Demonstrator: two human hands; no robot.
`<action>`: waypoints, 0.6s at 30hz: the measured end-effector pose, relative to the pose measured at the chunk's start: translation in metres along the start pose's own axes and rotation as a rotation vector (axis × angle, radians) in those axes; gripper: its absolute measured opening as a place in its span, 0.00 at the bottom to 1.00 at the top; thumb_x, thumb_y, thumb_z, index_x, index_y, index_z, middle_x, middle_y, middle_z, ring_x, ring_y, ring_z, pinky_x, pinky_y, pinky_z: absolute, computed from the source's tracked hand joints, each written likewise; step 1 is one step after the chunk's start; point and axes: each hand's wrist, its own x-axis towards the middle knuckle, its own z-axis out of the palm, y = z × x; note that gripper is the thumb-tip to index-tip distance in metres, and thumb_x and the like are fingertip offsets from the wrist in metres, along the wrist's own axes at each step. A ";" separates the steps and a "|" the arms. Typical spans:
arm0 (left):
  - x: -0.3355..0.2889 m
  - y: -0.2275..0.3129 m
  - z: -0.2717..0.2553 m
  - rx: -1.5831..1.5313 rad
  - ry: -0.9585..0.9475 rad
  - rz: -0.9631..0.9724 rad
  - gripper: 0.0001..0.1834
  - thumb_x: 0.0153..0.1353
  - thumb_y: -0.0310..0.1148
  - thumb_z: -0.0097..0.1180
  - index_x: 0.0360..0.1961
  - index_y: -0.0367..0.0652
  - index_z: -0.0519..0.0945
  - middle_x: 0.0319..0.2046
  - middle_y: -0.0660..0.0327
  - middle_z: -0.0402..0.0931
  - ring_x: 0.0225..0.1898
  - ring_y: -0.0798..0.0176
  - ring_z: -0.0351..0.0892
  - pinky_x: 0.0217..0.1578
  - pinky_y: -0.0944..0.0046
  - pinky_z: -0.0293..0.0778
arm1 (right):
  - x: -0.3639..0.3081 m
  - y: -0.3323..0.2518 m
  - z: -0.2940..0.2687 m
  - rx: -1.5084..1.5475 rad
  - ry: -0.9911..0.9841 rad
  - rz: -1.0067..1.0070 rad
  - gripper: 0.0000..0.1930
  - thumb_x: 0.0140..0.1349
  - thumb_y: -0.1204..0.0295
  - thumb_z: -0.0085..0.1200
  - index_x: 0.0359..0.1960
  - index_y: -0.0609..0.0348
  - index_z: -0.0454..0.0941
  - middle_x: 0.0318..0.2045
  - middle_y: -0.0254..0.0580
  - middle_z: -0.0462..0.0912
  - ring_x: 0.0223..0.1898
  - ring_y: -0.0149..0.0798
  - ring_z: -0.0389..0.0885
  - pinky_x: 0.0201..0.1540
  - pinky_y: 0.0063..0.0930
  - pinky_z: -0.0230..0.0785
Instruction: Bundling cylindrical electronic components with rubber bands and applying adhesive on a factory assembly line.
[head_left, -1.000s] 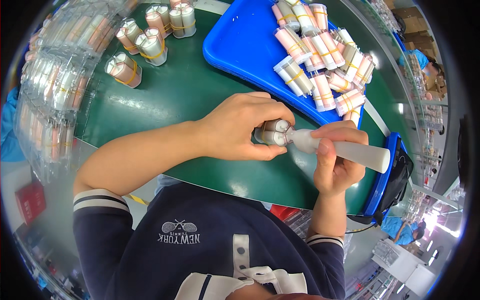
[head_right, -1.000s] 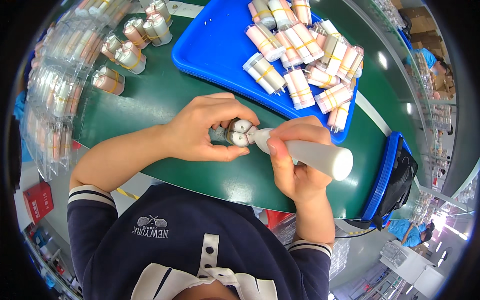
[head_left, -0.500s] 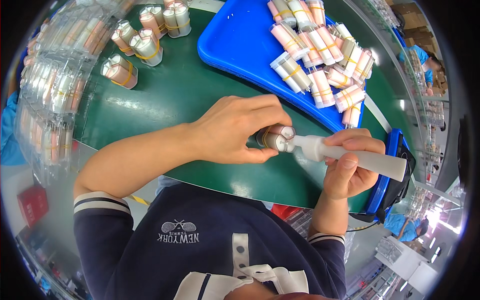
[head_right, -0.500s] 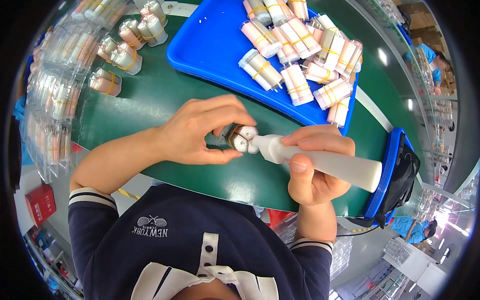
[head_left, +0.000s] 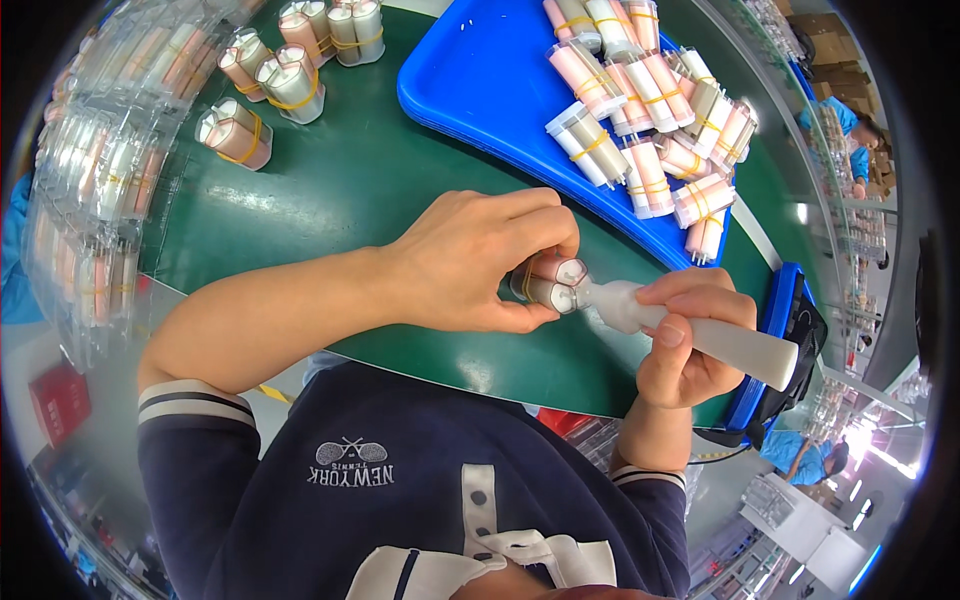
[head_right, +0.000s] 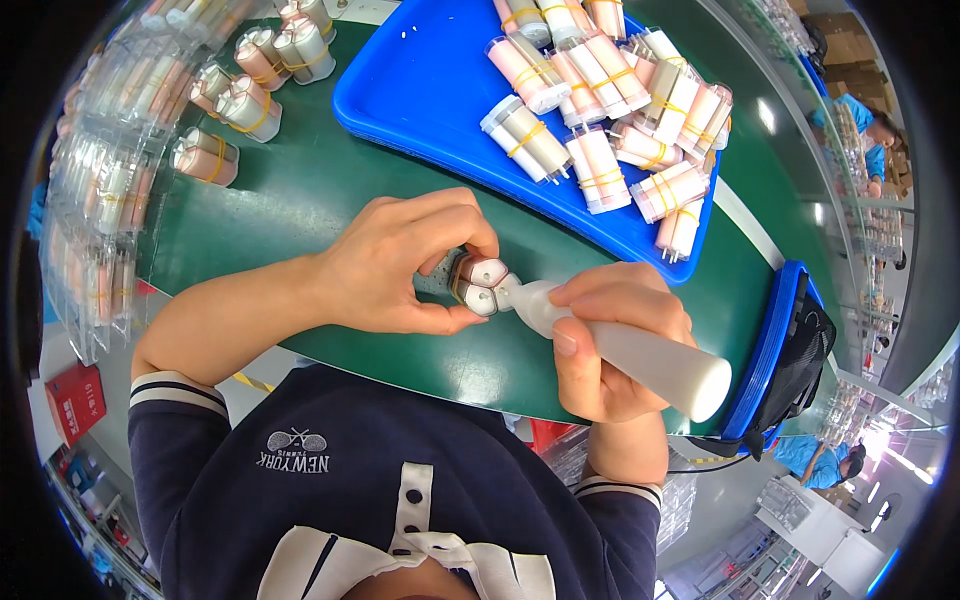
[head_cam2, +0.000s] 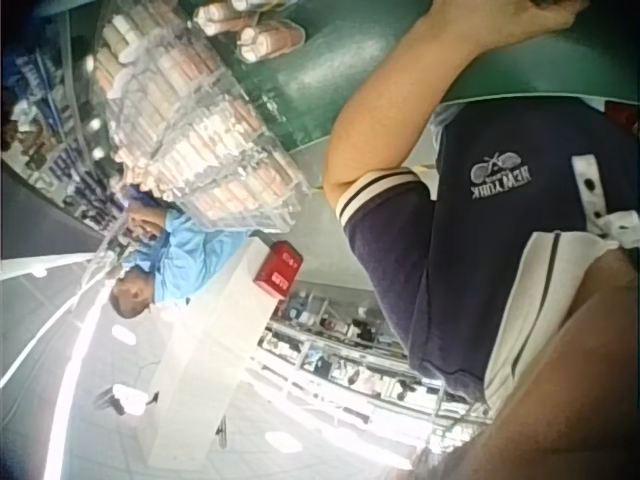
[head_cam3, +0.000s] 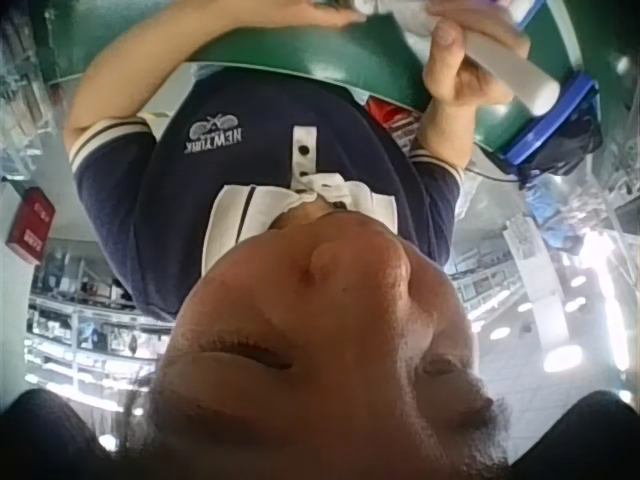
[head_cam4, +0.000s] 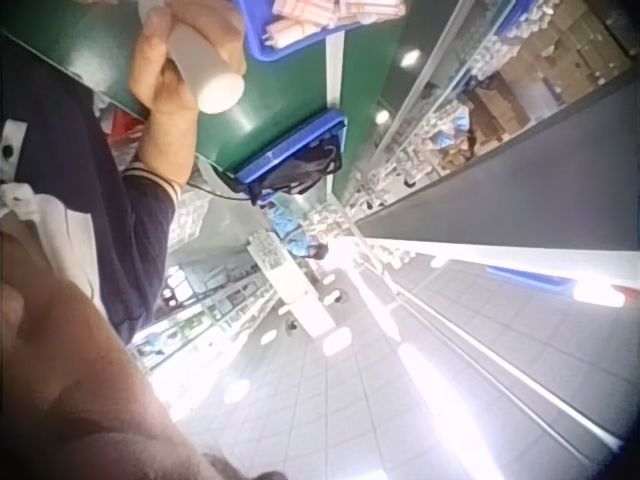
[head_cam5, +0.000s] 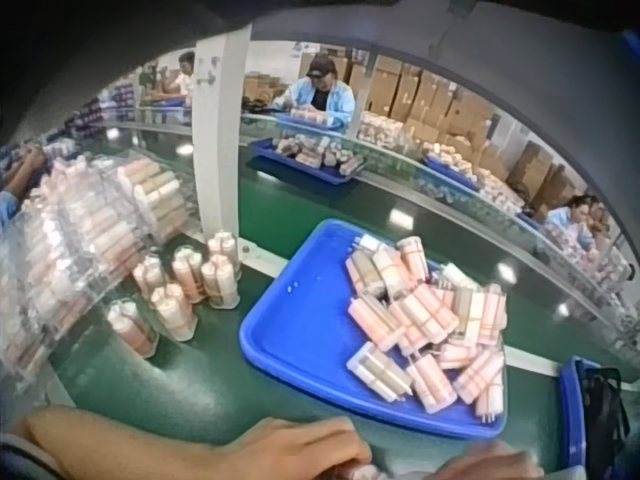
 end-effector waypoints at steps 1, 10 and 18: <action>0.001 0.000 0.000 -0.002 -0.002 -0.001 0.19 0.35 0.30 0.65 0.30 0.44 0.71 0.26 0.65 0.67 0.16 0.69 0.64 0.16 0.70 0.62 | 0.000 0.001 -0.001 -0.002 -0.001 -0.002 0.07 0.52 0.77 0.55 0.26 0.64 0.68 0.24 0.44 0.73 0.21 0.40 0.76 0.19 0.25 0.66; 0.001 0.000 -0.001 -0.012 -0.008 -0.019 0.18 0.34 0.28 0.65 0.29 0.44 0.71 0.25 0.66 0.67 0.16 0.70 0.61 0.15 0.71 0.60 | -0.003 0.007 0.001 0.043 -0.038 -0.017 0.08 0.51 0.76 0.57 0.27 0.64 0.68 0.23 0.41 0.75 0.22 0.39 0.76 0.19 0.23 0.66; 0.001 0.010 0.005 0.042 0.098 0.022 0.30 0.32 0.35 0.67 0.41 0.42 0.70 0.33 0.63 0.71 0.15 0.70 0.62 0.16 0.72 0.61 | -0.006 0.000 -0.004 0.118 0.199 0.133 0.12 0.58 0.68 0.50 0.27 0.67 0.67 0.28 0.43 0.68 0.23 0.40 0.75 0.21 0.25 0.67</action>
